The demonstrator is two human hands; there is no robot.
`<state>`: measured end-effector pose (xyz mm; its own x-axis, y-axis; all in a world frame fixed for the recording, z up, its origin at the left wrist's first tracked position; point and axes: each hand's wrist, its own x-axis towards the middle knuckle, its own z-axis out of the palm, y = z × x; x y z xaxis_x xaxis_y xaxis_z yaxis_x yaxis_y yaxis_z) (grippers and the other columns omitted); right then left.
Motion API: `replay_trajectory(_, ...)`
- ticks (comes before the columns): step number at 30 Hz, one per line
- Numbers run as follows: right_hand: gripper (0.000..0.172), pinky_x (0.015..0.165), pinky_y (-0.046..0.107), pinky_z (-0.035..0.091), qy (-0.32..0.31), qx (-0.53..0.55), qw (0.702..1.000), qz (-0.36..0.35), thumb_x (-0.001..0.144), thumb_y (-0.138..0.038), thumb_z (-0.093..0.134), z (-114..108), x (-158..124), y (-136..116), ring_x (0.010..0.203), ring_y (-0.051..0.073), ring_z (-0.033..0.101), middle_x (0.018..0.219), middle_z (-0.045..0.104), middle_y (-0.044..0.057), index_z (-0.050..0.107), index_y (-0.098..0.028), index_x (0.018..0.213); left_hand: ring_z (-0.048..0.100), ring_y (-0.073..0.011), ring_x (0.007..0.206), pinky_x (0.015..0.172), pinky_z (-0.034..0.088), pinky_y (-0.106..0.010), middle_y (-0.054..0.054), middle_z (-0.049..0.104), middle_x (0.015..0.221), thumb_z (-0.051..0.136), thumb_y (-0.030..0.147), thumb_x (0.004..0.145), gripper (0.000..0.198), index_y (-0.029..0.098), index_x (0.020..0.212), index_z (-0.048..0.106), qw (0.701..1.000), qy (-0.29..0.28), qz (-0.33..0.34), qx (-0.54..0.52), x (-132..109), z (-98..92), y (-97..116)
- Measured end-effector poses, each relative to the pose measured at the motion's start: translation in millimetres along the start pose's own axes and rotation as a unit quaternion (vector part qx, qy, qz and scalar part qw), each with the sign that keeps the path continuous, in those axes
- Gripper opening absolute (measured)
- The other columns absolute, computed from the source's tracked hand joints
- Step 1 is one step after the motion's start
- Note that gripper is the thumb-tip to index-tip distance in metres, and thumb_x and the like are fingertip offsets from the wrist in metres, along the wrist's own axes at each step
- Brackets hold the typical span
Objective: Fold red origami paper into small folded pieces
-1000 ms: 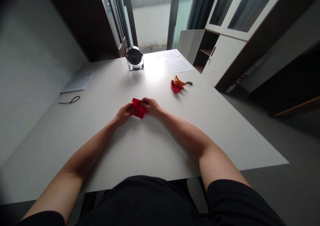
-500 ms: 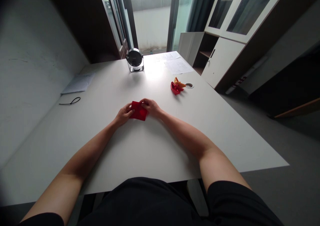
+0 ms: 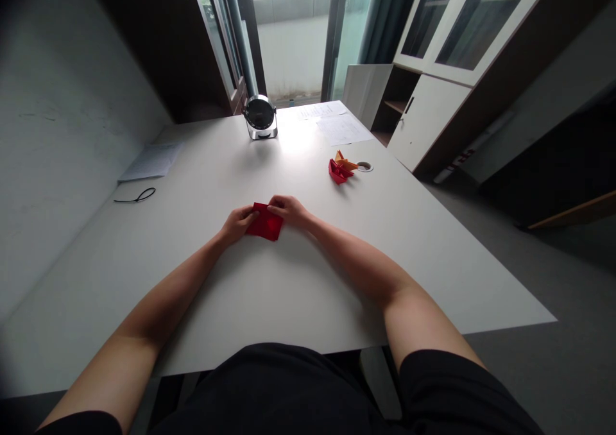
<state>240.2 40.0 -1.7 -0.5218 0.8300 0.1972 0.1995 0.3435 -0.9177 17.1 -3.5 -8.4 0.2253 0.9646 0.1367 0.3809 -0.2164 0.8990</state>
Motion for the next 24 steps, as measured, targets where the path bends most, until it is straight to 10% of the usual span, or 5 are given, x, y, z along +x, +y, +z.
replay_trajectory(24, 0.032, 0.057, 0.022, 0.033, 0.09, -0.089, 0.992, -0.01, 0.087, -0.047, 0.053, 4.3, -1.3, -6.2, 0.06, 0.009, 0.042, 0.067, 0.057, -0.002, 0.062, -0.017, 0.081, 0.064, -0.0191, 0.078, 0.069, 0.05, -0.026, -0.004, 0.074, 0.09, 0.059, 0.044, 0.086, 0.037, 0.017, 0.106, 0.073, 0.999, -0.032, 0.008, 0.024, 0.1, -1.1, 1.6)
